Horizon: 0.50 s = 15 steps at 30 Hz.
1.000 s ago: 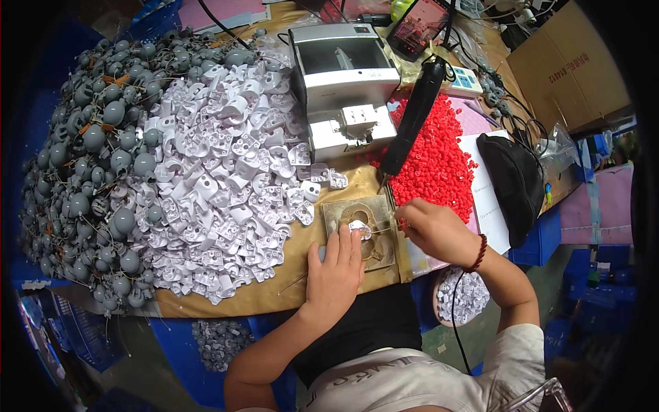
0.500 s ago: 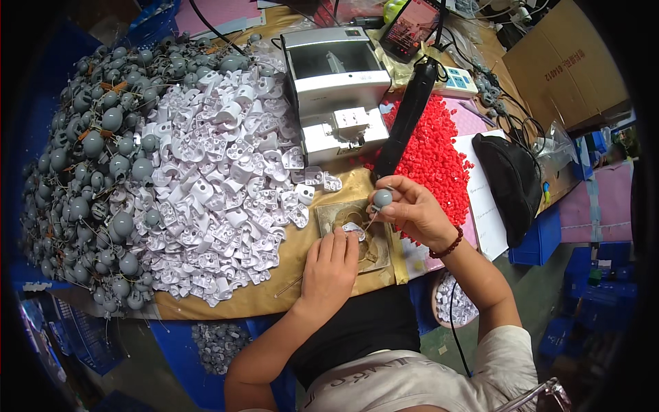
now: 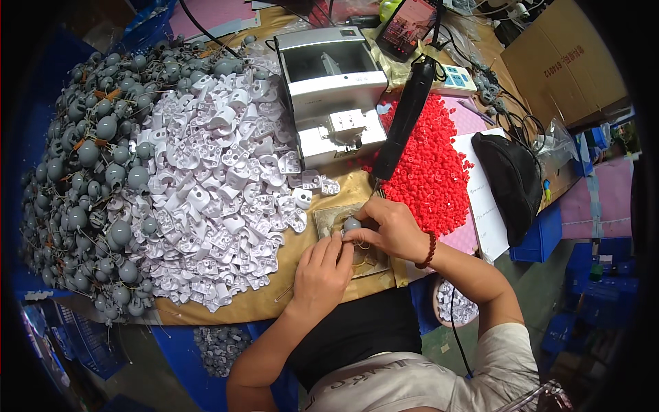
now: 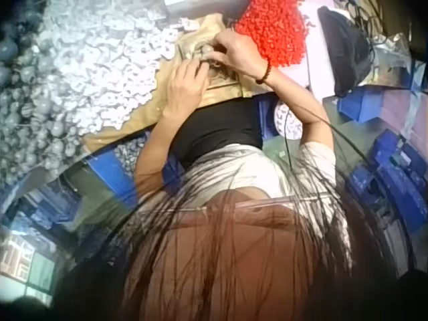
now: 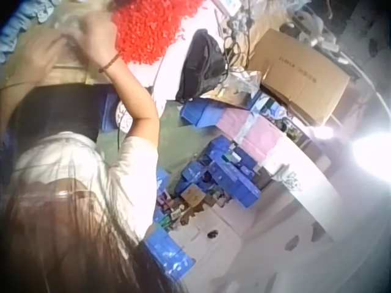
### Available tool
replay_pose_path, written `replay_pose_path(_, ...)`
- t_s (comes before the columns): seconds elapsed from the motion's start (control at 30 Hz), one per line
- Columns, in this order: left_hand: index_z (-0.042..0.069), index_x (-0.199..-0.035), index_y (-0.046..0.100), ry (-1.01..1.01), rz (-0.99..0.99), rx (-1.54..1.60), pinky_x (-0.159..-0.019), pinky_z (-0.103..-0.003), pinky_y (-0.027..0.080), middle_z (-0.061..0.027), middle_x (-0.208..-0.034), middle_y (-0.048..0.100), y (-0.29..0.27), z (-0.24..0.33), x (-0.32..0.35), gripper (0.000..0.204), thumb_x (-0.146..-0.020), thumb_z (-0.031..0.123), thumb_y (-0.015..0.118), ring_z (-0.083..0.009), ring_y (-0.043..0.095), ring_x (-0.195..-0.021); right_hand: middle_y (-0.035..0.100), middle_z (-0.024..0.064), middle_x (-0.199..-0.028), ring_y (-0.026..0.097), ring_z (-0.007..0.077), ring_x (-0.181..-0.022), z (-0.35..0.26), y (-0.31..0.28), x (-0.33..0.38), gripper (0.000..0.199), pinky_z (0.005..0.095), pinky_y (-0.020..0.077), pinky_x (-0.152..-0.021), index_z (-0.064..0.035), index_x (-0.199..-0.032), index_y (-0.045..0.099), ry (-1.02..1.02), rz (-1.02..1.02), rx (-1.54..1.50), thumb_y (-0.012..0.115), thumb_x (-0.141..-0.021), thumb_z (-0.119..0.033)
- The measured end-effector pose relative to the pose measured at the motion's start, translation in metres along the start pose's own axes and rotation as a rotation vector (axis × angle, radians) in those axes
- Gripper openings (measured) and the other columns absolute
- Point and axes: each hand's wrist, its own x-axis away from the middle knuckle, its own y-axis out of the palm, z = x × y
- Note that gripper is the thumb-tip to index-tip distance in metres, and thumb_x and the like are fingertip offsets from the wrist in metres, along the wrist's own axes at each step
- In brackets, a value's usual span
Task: Assembling small spherical toy parts using an electric screwdriver and a wooden jig.
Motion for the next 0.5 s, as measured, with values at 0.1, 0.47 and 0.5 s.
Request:
replay_pose_path(0.1,0.002,-0.114,0.068,-0.018,0.012,0.021,-0.09,-0.043,0.052,-0.017,-0.115,0.066,0.0,0.0,-0.002,0.036,-0.078,0.007,0.073,-0.0327,0.063,-0.107,0.063,0.0104,-0.077,0.065,0.0307,-0.07,0.0,0.004,0.006,0.038,0.0402,0.0513,-0.06,-0.0037,-0.095,0.063,0.019,0.012,0.039,0.083,-0.082,-0.033)
replay_pose_path(0.47,0.007,-0.128,0.06,-0.232,0.01,0.079,-0.087,-0.042,0.05,-0.0092,-0.116,0.062,-0.002,0.008,-0.027,0.051,-0.079,0.012,0.075,-0.0301,0.059,-0.106,0.066,0.0141,-0.098,0.068,0.0318,-0.084,-0.013,0.0,0.006,0.057,0.0414,0.0533,-0.065,-0.0063,-0.131,0.055,0.124,-0.057,0.076,0.078,-0.087,-0.033)
replay_pose_path(0.5,0.007,-0.128,0.06,-0.221,0.012,0.059,-0.087,-0.041,0.05,-0.0071,-0.115,0.063,-0.001,0.008,-0.026,0.052,-0.078,0.013,0.074,-0.0283,0.059,-0.105,0.066,0.0146,-0.1,0.068,0.0323,-0.086,-0.013,-0.001,0.005,0.057,0.0416,0.0536,-0.066,-0.0065,-0.132,0.055,0.138,-0.067,0.065,0.078,-0.087,-0.033)
